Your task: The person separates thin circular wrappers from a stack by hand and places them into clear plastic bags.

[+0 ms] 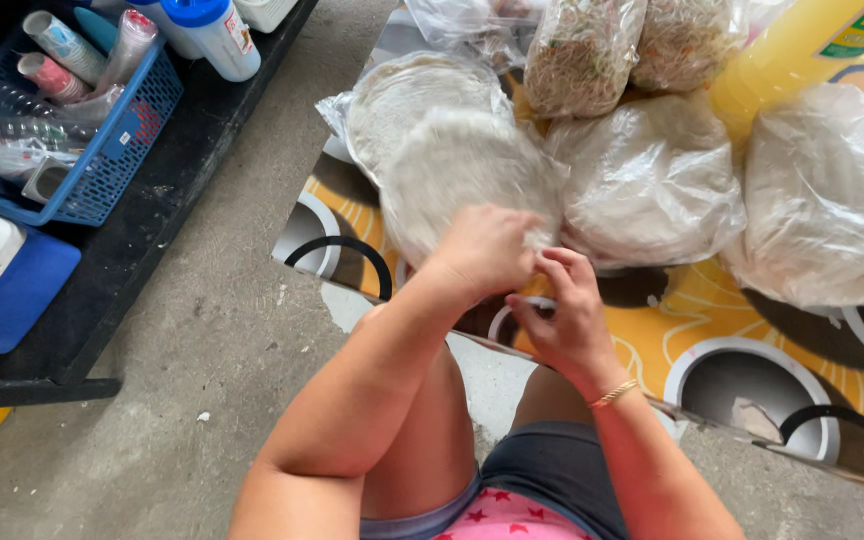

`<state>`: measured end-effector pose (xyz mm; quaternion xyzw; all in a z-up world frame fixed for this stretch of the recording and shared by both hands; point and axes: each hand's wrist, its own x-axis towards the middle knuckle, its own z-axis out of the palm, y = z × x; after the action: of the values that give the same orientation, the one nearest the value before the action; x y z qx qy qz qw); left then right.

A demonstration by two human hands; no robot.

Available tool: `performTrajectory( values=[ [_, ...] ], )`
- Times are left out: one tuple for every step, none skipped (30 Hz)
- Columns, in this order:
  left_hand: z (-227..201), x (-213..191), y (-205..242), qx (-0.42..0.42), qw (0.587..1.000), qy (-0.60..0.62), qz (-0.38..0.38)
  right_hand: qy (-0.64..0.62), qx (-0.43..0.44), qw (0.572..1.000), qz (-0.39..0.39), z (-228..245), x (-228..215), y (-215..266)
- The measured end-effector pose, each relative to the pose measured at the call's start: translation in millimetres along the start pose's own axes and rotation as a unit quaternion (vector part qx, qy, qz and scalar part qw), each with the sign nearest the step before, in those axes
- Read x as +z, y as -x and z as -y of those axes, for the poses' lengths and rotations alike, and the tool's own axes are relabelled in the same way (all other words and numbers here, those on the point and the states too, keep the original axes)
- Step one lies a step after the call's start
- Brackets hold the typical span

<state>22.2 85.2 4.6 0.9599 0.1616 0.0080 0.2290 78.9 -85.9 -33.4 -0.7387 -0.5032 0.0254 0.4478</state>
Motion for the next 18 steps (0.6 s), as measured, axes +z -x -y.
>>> performTrajectory(
  values=[
    [2,5,3,0.041,0.997,0.041,-0.044,0.029,-0.004,1.000,0.003,3,3,3],
    [3,11,8,0.079,0.989,0.085,-0.087,0.057,-0.007,0.998,0.009,7,4,8],
    [4,15,13,0.117,0.976,0.127,-0.130,0.086,-0.010,0.996,0.015,11,5,14],
    [7,16,16,0.109,0.969,0.148,-0.164,0.106,-0.029,0.993,0.036,13,3,17],
    [15,12,22,0.101,0.960,0.169,-0.199,0.127,-0.048,0.989,0.057,15,0,21],
    [21,6,30,0.094,0.950,0.187,-0.232,0.146,-0.067,0.984,0.075,19,-1,25],
    [22,2,39,0.080,0.950,0.196,-0.229,0.154,-0.083,0.981,0.082,22,-2,27],
    [23,2,48,0.065,0.951,0.205,-0.223,0.161,-0.096,0.978,0.092,23,-1,29],
    [22,2,55,0.050,0.951,0.214,-0.217,0.168,-0.109,0.975,0.101,25,0,33],
    [20,2,62,0.041,0.950,0.239,-0.195,0.169,-0.120,0.975,0.083,27,3,34],
    [17,3,71,0.033,0.948,0.263,-0.174,0.170,-0.132,0.974,0.064,30,7,36],
    [14,6,80,0.024,0.946,0.288,-0.148,0.170,-0.139,0.974,0.047,32,12,40],
    [12,6,87,0.024,0.948,0.275,-0.161,0.153,-0.154,0.975,0.036,31,14,42],
    [10,6,93,0.025,0.949,0.261,-0.177,0.136,-0.171,0.976,0.026,28,14,40],
    [8,5,99,0.027,0.949,0.248,-0.193,0.118,-0.187,0.975,0.016,27,13,39],
    [5,2,103,0.033,0.952,0.233,-0.198,0.091,-0.179,0.980,0.008,25,12,37],
    [3,-2,108,0.039,0.954,0.217,-0.203,0.063,-0.169,0.984,0.000,25,10,36],
    [0,-7,115,0.043,0.956,0.202,-0.207,0.034,-0.160,0.987,-0.005,26,9,35]
  ],
)
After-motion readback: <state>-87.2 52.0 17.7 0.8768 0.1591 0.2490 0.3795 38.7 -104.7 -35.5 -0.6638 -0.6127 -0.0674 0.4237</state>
